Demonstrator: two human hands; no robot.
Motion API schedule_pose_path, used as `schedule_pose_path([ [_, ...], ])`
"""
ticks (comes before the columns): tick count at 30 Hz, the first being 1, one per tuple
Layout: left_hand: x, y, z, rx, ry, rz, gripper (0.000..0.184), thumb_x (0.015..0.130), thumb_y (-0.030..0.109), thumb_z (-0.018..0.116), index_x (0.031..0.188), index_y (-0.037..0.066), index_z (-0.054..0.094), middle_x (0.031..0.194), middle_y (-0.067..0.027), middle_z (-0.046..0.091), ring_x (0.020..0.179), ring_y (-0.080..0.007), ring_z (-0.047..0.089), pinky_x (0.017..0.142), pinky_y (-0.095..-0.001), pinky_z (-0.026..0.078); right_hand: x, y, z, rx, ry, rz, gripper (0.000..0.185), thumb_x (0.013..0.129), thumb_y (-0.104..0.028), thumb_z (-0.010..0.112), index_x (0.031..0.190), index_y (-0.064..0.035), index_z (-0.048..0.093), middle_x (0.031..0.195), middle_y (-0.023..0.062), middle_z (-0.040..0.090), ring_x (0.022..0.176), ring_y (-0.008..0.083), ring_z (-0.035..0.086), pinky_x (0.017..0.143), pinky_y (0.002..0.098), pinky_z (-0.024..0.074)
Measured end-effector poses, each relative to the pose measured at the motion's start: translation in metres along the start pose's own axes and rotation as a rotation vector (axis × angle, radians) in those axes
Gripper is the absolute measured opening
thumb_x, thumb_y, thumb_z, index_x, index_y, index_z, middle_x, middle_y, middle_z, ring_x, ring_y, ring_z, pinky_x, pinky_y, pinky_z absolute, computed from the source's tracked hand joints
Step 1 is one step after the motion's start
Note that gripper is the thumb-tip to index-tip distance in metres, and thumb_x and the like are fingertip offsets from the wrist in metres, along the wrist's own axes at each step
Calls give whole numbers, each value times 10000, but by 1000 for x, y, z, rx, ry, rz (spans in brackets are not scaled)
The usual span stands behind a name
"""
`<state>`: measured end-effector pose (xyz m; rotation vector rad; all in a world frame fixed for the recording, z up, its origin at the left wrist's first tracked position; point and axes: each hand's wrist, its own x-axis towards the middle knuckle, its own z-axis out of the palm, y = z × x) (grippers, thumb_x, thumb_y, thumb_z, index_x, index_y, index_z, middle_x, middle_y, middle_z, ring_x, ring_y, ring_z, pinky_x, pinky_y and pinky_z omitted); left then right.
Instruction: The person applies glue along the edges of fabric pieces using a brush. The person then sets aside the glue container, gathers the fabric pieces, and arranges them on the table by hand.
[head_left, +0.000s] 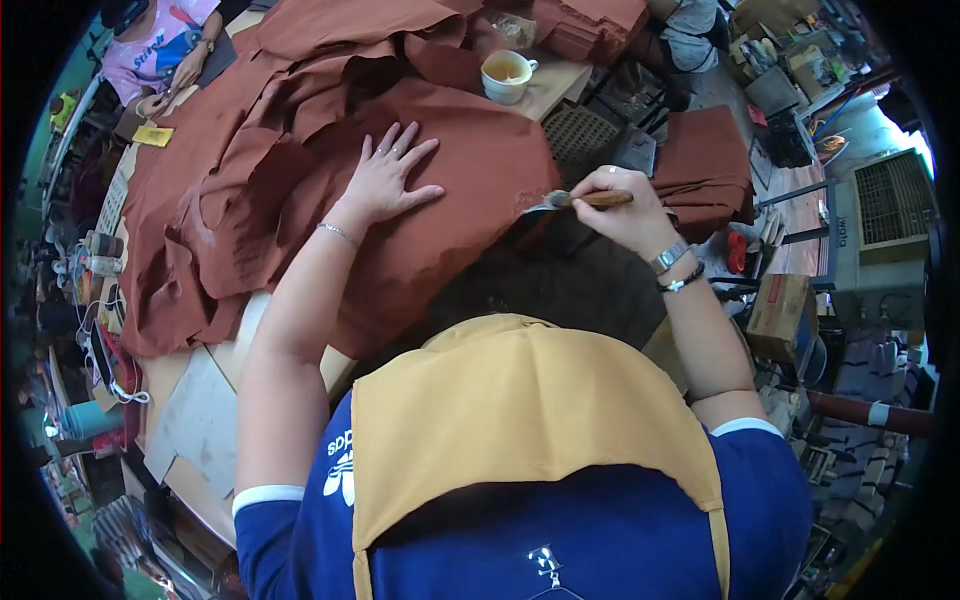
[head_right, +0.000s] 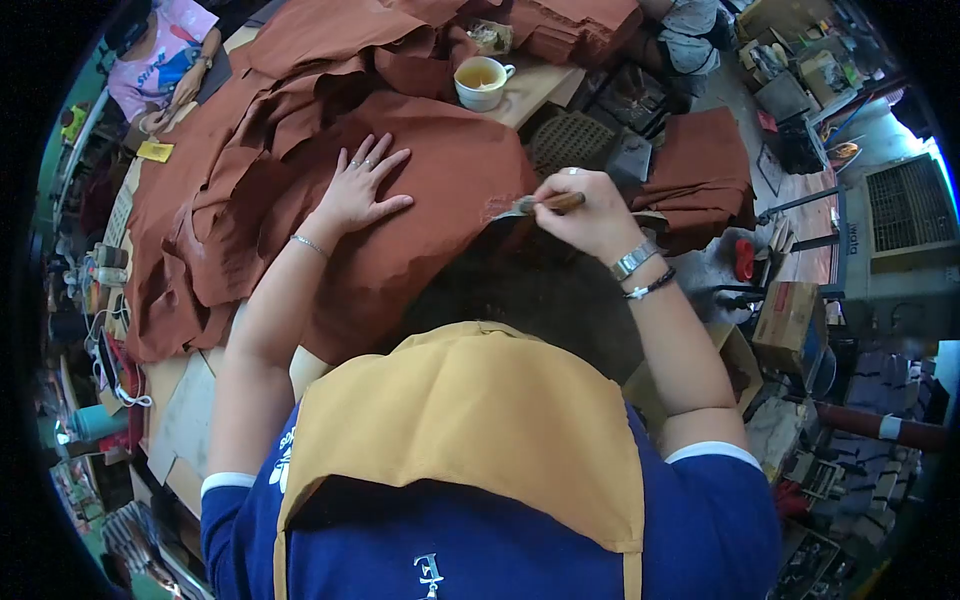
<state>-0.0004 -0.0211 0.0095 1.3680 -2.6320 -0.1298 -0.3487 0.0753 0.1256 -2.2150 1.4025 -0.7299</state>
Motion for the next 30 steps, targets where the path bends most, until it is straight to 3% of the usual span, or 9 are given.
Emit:
schedule_pose_path([
  [3, 14, -2, 1, 2, -16, 47, 832, 837, 749, 505, 1514, 286, 363, 1613, -121, 245, 1491, -367, 186, 1177, -625, 123, 5, -16, 31, 242, 80, -99, 88, 743, -73, 715, 808, -23, 684, 796, 128, 685, 735, 257, 682, 691, 323, 540],
  [8, 37, -6, -2, 15, -40, 125, 834, 833, 755, 503, 1512, 290, 362, 1617, -115, 235, 1493, -361, 183, 1180, -625, 118, -6, 0, 1, -77, 21, 32, 99, 733, -100, 721, 809, -38, 699, 775, 126, 673, 726, 268, 675, 674, 333, 537],
  [13, 53, -5, -6, 87, -24, 214, 775, 877, 682, 518, 1503, 246, 382, 1606, -122, 257, 1485, -363, 203, 1173, -623, 159, 1, -21, 39, 252, 68, -100, 107, 749, -72, 726, 844, -33, 694, 797, 121, 680, 734, 260, 678, 688, 329, 536],
  [19, -57, 10, 7, -165, 166, 48, 678, 929, 572, 536, 1475, 185, 430, 1576, -186, 285, 1430, -408, 308, 1146, -552, 276, 0, -20, 48, 166, 38, -88, 123, 724, -94, 729, 818, -40, 672, 792, 122, 681, 729, 278, 674, 688, 340, 537],
  [20, -85, 23, -16, -233, 44, -74, 742, 899, 605, 563, 1496, 197, 400, 1483, -256, 404, 1309, -431, 455, 1100, -509, 349, 0, -20, 47, 166, 45, -88, 126, 723, -97, 729, 818, -38, 672, 791, 123, 681, 729, 276, 676, 688, 340, 537],
  [22, -110, 33, -49, -184, -298, -246, 824, 863, 656, 567, 1448, 85, 457, 1257, -304, 580, 1134, -444, 565, 1023, -467, 412, -1, -18, 44, 160, 39, -92, 132, 720, -103, 729, 817, -35, 672, 788, 126, 681, 731, 274, 678, 688, 341, 537],
  [25, -120, 12, -26, -138, -19, -144, 922, 838, 733, 528, 1359, -28, 518, 987, -325, 639, 985, -460, 579, 936, -490, 432, -1, -16, 16, -16, -29, 14, 133, 720, -104, 729, 807, -20, 674, 784, 134, 677, 737, 273, 680, 679, 333, 531],
  [28, -100, 8, -43, -60, -346, -215, 916, 838, 732, 534, 1158, -123, 609, 982, -329, 629, 988, -470, 566, 928, -494, 429, 5, -33, 24, 63, 65, -42, 120, 734, -103, 726, 794, -15, 670, 777, 128, 672, 731, 266, 675, 677, 330, 527],
  [30, -104, -1, -22, -108, -133, -147, 892, 839, 741, 519, 943, -135, 655, 934, -339, 624, 963, -476, 555, 920, -511, 426, 9, -51, 45, 162, 99, -101, 115, 751, -101, 723, 813, -18, 672, 775, 127, 668, 725, 256, 672, 676, 325, 524],
])
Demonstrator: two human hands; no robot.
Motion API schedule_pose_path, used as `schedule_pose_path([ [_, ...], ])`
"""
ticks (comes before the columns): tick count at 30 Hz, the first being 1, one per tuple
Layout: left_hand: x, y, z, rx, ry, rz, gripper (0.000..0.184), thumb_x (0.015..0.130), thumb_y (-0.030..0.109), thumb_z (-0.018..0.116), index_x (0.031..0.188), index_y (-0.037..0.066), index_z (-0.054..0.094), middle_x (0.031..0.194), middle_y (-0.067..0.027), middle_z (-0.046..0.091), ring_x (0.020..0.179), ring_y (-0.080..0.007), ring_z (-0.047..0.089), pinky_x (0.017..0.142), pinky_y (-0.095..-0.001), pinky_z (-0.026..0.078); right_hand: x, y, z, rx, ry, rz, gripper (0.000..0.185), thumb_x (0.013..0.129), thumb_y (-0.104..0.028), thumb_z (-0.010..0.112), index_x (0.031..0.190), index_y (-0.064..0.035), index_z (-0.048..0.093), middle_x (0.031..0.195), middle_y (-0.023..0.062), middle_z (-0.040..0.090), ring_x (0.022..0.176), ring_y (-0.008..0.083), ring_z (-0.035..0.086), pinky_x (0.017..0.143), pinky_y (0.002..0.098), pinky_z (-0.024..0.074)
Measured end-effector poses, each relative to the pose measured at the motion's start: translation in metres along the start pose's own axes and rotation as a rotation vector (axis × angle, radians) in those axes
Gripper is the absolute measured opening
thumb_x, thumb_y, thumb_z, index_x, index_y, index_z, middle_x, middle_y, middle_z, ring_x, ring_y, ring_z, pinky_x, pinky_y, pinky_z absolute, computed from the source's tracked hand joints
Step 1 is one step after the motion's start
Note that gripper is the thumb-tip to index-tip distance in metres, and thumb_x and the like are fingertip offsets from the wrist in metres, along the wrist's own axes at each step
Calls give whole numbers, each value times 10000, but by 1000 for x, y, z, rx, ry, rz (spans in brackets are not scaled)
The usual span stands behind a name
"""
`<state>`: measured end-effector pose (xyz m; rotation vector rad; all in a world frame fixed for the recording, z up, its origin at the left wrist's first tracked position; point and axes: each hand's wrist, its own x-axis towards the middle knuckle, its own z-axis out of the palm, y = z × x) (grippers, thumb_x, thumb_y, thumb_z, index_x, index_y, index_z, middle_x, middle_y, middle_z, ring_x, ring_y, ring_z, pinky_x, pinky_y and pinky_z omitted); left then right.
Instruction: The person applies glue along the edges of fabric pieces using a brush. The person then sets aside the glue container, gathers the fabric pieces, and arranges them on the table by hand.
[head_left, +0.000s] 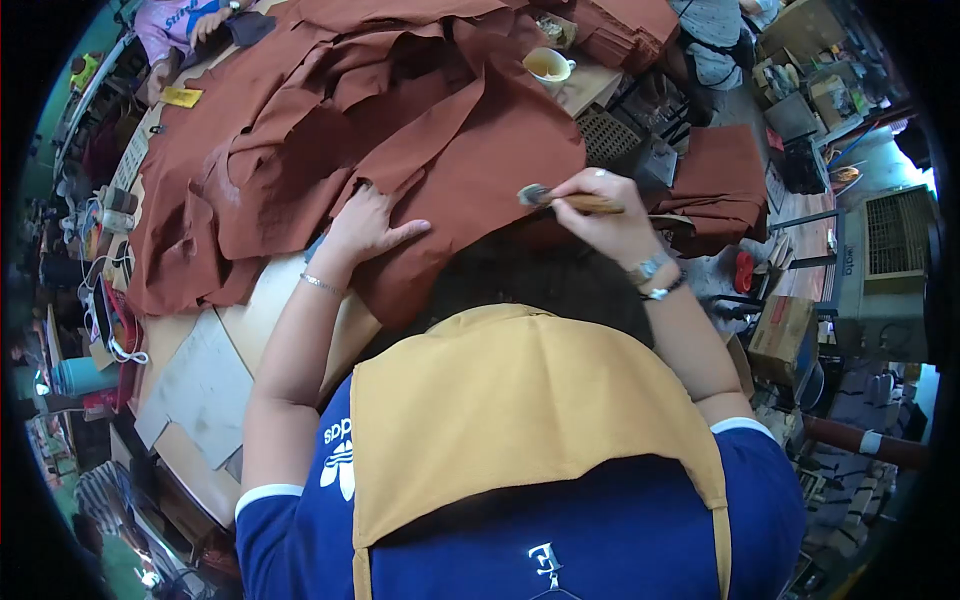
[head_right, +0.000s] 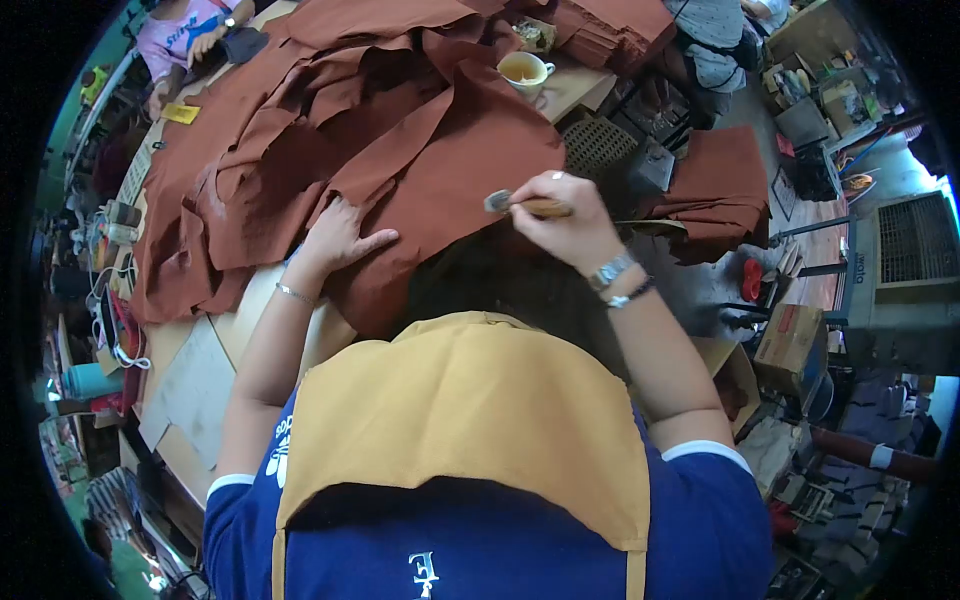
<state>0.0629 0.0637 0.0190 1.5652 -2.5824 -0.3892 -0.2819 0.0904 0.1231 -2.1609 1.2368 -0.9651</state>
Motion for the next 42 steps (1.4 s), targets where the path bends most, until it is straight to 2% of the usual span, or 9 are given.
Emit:
schedule_pose_path([
  [2, 0, -5, 9, -45, 168, 68, 926, 837, 761, 491, 800, -148, 663, 871, -348, 630, 957, -482, 552, 931, -509, 427, -10, 11, 18, -37, -64, -27, 122, 745, -101, 724, 822, -20, 674, 778, 127, 669, 728, 261, 672, 677, 327, 524],
  [6, 0, -5, 2, -26, 57, 20, 925, 844, 757, 498, 871, -155, 648, 940, -344, 618, 954, -479, 547, 907, -505, 431, -18, 11, -15, -253, -115, 149, 105, 722, -87, 718, 794, -28, 670, 761, 135, 667, 721, 275, 672, 671, 343, 531],
  [12, 4, -7, -11, 32, -2, 24, 946, 843, 777, 462, 783, -144, 666, 844, -328, 631, 921, -462, 571, 885, -499, 449, -12, -10, 41, -20, -56, -75, 107, 747, -81, 722, 830, -30, 680, 775, 125, 671, 728, 270, 675, 678, 344, 531],
  [15, 3, -13, -3, 9, 108, 68, 938, 844, 774, 466, 791, -140, 670, 866, -322, 637, 925, -460, 573, 890, -499, 451, -21, -5, 18, -152, -111, 68, 114, 728, -93, 721, 822, -38, 687, 765, 127, 671, 715, 274, 678, 681, 343, 534],
  [23, 9, -28, 19, 7, 262, 151, 931, 840, 775, 471, 812, -133, 677, 914, -320, 639, 954, -458, 575, 931, -494, 441, -14, -32, 55, -14, -132, -92, 117, 755, -89, 727, 843, -38, 670, 810, 119, 671, 741, 278, 666, 687, 345, 522],
  [27, 11, -19, -3, 30, 67, 86, 935, 841, 778, 464, 859, -131, 681, 949, -322, 639, 981, -458, 575, 952, -489, 434, -16, -28, 31, -196, -117, -2, 107, 739, -70, 733, 816, -35, 667, 778, 125, 662, 746, 269, 673, 683, 346, 530],
  [33, 11, -14, -16, 28, -23, 73, 945, 838, 783, 461, 893, -133, 682, 995, -343, 635, 1034, -464, 569, 989, -478, 418, -4, -45, 81, 6, -157, -136, 88, 756, -80, 724, 813, -39, 670, 777, 136, 660, 744, 300, 668, 674, 359, 524],
  [36, 11, -21, 0, -10, 205, 164, 945, 845, 776, 461, 813, -145, 669, 879, -351, 624, 922, -480, 577, 932, -491, 435, -10, -40, 51, -142, -221, -65, 99, 749, -98, 731, 811, -49, 670, 788, 138, 664, 749, 301, 674, 679, 358, 536],
  [42, 10, -19, -5, -3, 100, 110, 929, 840, 771, 477, 825, -138, 667, 935, -330, 636, 946, -467, 580, 931, -484, 441, 4, -58, 88, 71, -193, -190, 102, 762, -67, 727, 823, -25, 656, 775, 139, 646, 739, 312, 656, 672, 362, 529],
])
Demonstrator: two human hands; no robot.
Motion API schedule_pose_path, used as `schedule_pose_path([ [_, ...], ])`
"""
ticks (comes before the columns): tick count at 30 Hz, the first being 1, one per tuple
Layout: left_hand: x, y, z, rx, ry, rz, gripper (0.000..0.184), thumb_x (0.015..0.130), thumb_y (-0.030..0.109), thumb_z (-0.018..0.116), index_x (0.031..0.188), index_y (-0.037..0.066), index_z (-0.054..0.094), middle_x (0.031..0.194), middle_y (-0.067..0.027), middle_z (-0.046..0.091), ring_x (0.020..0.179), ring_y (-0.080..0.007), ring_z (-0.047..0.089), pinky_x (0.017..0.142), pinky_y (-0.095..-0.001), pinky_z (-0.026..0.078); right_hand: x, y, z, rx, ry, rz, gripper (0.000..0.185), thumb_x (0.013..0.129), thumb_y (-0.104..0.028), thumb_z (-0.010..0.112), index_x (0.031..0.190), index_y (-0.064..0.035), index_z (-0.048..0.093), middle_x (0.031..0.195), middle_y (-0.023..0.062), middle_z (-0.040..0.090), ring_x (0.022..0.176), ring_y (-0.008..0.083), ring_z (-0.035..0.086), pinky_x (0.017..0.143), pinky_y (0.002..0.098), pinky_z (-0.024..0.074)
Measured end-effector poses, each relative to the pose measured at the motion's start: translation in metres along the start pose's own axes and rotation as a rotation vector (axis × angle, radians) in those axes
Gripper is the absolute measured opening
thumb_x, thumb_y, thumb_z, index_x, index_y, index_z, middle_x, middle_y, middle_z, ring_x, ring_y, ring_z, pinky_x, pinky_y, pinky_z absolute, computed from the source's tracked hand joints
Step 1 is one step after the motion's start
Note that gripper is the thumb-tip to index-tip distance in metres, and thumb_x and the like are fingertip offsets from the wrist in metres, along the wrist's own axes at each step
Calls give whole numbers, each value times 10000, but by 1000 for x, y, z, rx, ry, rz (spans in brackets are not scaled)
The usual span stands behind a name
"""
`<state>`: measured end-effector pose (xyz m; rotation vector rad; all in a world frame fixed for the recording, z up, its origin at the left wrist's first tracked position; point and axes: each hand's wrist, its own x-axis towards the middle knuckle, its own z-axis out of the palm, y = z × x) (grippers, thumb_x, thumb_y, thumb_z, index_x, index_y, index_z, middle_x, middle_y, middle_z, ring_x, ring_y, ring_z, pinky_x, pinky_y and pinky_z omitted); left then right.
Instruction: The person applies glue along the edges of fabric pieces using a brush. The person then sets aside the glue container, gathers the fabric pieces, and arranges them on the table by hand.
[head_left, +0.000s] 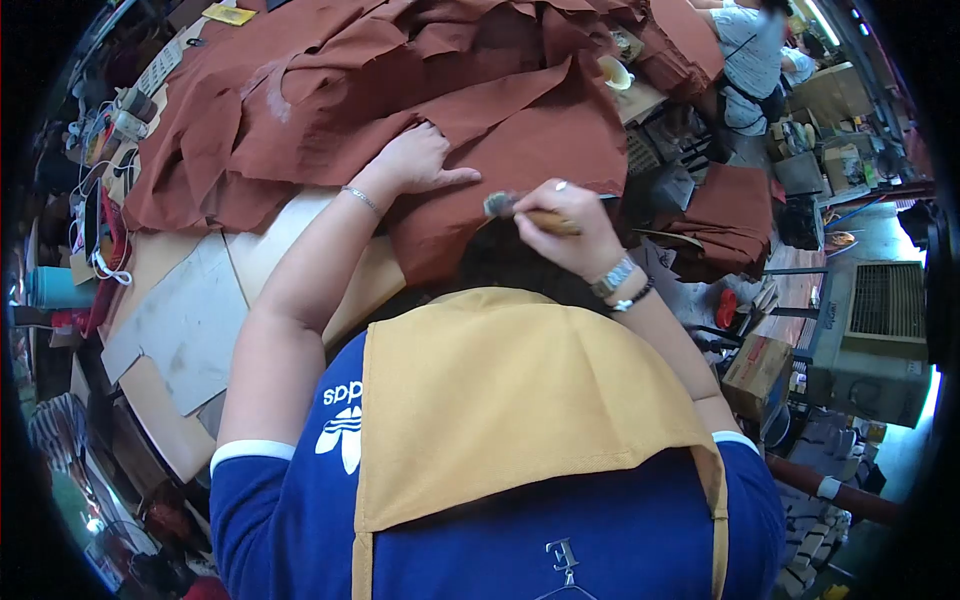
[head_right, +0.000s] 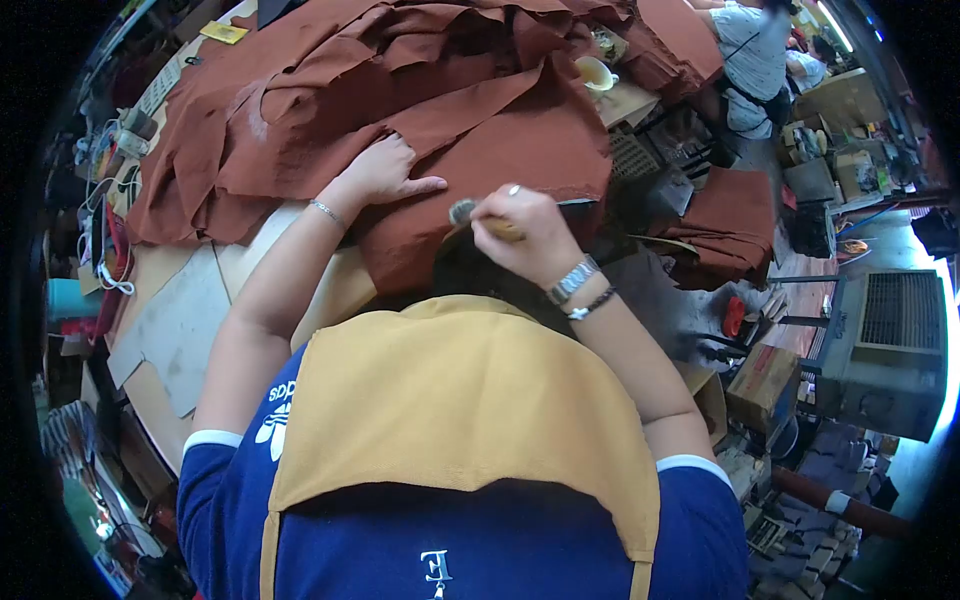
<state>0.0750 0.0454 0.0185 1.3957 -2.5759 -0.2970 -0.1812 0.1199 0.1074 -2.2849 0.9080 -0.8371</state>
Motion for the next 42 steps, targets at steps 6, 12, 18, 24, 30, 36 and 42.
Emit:
schedule_pose_path([
  [6, 1, 12, -16, 11, -161, -109, 853, 837, 740, 518, 949, -89, 688, 1074, -303, 633, 1070, -438, 578, 985, -466, 443, -37, 18, -32, 233, -19, 427, 138, 838, -116, 712, 951, -50, 670, 884, 100, 683, 757, 233, 680, 703, 323, 559],
  [12, -25, 20, 5, -23, 121, -159, 738, 872, 671, 528, 1055, -32, 661, 1246, -262, 563, 1167, -402, 539, 982, -477, 447, -55, 30, -34, 1412, 530, 899, 239, 931, -199, 693, 1095, -30, 650, 1019, 74, 688, 899, 168, 688, 792, 263, 591],
  [18, -13, 10, 4, -37, 85, -110, 673, 915, 630, 503, 1092, -6, 635, 1206, -260, 569, 1147, -410, 545, 980, -473, 447, -40, 19, -13, 440, 453, 404, 227, 881, -94, 722, 1091, -12, 696, 1022, 79, 701, 903, 190, 686, 792, 269, 571],
  [24, -12, 2, 12, -79, 155, -50, 640, 937, 606, 493, 1055, -10, 618, 1124, -255, 569, 1096, -417, 548, 946, -479, 445, -44, 44, 32, 91, -83, -176, 294, 750, 55, 756, 1029, -35, 731, 996, 111, 696, 906, 229, 688, 748, 299, 575],
  [30, -8, -1, 9, -54, 122, -23, 664, 921, 633, 501, 1080, -3, 606, 1132, -247, 565, 1087, -408, 557, 949, -474, 441, -68, 32, -14, 34, 24, -36, 248, 722, 57, 760, 948, -43, 739, 966, 116, 699, 871, 236, 690, 753, 316, 575],
  [36, 4, -3, 4, -58, 43, -18, 724, 897, 679, 499, 1128, 1, 608, 1181, -234, 564, 1130, -386, 556, 984, -462, 438, 14, 3, -6, 75, -137, -87, 180, 765, -11, 741, 935, -52, 697, 891, 117, 703, 819, 262, 698, 752, 328, 555],
  [42, 13, -11, 10, -89, 103, 60, 701, 905, 662, 511, 1088, -9, 598, 1150, -242, 566, 1069, -400, 576, 934, -475, 455, 12, -2, -31, -69, -328, -65, 166, 755, -27, 734, 914, -41, 684, 854, 126, 676, 799, 309, 680, 730, 356, 549],
])
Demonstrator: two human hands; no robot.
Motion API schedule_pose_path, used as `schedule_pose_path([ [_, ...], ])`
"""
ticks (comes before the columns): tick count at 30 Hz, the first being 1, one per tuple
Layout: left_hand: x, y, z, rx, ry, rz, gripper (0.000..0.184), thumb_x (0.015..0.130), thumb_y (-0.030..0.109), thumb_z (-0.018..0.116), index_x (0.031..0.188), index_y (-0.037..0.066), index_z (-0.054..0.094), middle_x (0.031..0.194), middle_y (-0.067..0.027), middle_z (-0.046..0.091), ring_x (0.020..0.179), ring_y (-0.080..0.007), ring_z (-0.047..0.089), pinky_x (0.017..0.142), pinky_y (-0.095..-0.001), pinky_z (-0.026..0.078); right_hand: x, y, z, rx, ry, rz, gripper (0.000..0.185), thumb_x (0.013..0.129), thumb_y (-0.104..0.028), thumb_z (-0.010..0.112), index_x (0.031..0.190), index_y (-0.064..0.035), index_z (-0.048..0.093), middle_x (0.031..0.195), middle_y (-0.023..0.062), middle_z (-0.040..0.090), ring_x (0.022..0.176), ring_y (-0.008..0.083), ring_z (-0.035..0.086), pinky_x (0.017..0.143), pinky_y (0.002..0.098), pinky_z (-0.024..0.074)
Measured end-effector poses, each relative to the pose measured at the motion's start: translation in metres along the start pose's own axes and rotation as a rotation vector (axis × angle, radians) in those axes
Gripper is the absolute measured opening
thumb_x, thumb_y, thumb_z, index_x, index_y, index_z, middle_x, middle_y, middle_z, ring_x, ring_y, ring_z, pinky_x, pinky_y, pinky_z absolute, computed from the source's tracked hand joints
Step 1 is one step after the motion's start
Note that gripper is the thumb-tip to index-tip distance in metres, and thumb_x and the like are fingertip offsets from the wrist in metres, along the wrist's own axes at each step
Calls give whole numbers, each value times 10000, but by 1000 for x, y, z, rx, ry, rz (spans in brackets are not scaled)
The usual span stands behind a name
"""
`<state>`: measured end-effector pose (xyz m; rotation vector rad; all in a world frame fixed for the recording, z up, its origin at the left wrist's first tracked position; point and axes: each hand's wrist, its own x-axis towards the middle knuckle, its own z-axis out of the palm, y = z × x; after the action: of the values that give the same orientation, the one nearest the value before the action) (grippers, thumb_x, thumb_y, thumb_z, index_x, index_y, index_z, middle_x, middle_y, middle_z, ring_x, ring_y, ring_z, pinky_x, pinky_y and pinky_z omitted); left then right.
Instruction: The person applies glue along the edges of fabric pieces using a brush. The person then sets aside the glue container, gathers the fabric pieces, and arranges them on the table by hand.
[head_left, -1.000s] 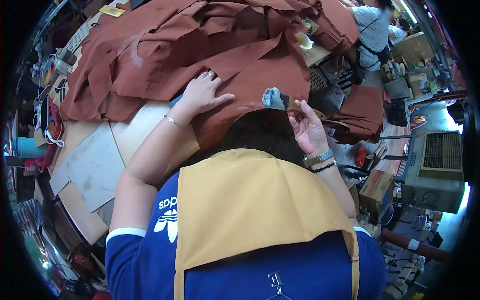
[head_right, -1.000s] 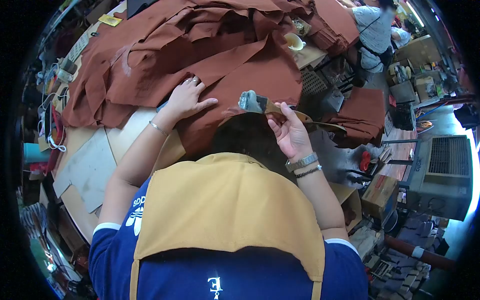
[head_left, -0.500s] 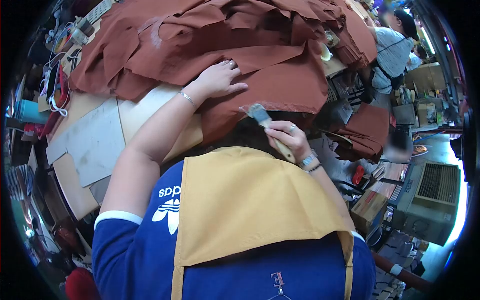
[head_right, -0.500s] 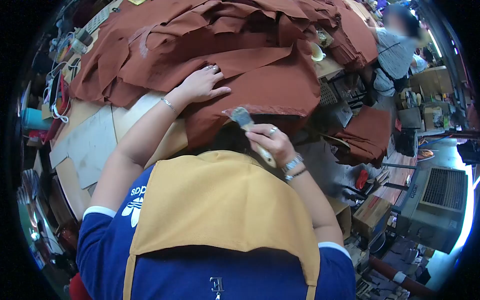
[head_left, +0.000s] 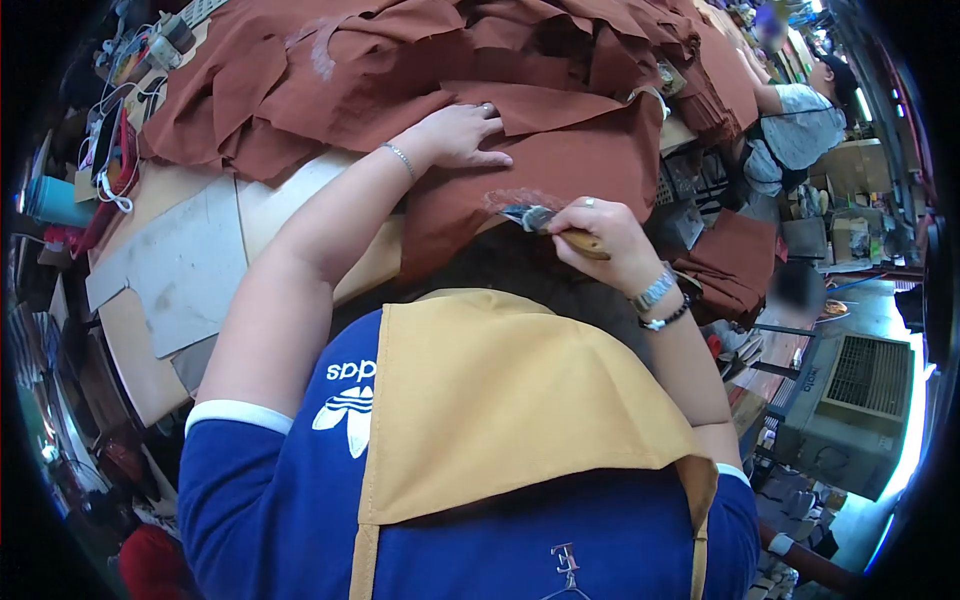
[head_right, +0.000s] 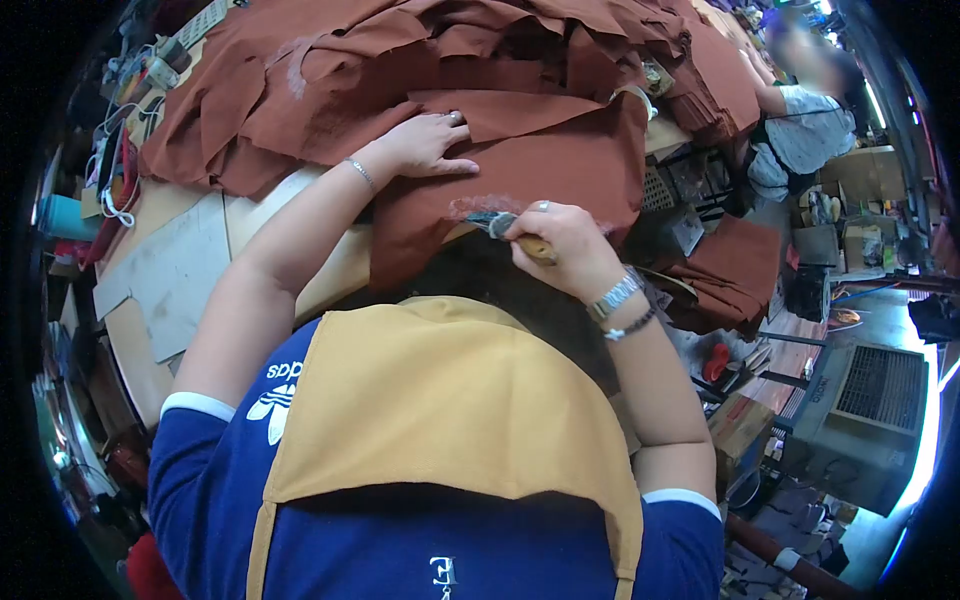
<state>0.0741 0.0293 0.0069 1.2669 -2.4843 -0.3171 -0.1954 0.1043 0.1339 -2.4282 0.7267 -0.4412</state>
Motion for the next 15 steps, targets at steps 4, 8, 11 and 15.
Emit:
schedule_pose_path([
  [4, 7, -3, -5, -13, -32, 16, 699, 904, 661, 513, 1101, -4, 601, 1176, -242, 566, 1072, -405, 579, 924, -473, 462, 18, -9, 5, 85, 84, -56, 156, 750, -29, 732, 896, -35, 676, 867, 133, 670, 788, 322, 670, 717, 368, 542],
  [8, 13, -6, -5, 19, -56, 18, 715, 890, 677, 521, 1141, 13, 607, 1191, -226, 574, 1085, -399, 584, 923, -473, 480, 27, 1, 28, 70, -6, -70, 142, 749, -63, 740, 874, -47, 673, 860, 143, 673, 775, 336, 662, 707, 381, 542],
  [11, 16, -10, -3, 20, -49, 28, 714, 893, 680, 512, 1158, 22, 594, 1206, -225, 568, 1091, -399, 585, 914, -483, 484, 10, 0, 3, -56, -111, 5, 132, 747, -57, 734, 866, -54, 677, 853, 139, 674, 763, 333, 665, 710, 377, 546],
  [15, 22, -11, -4, 26, -91, 17, 702, 898, 675, 508, 1192, 41, 571, 1241, -226, 554, 1099, -407, 579, 909, -499, 483, 22, -7, 1, 79, 59, -65, 152, 738, -39, 737, 879, -46, 678, 857, 126, 676, 780, 318, 673, 721, 366, 547],
])
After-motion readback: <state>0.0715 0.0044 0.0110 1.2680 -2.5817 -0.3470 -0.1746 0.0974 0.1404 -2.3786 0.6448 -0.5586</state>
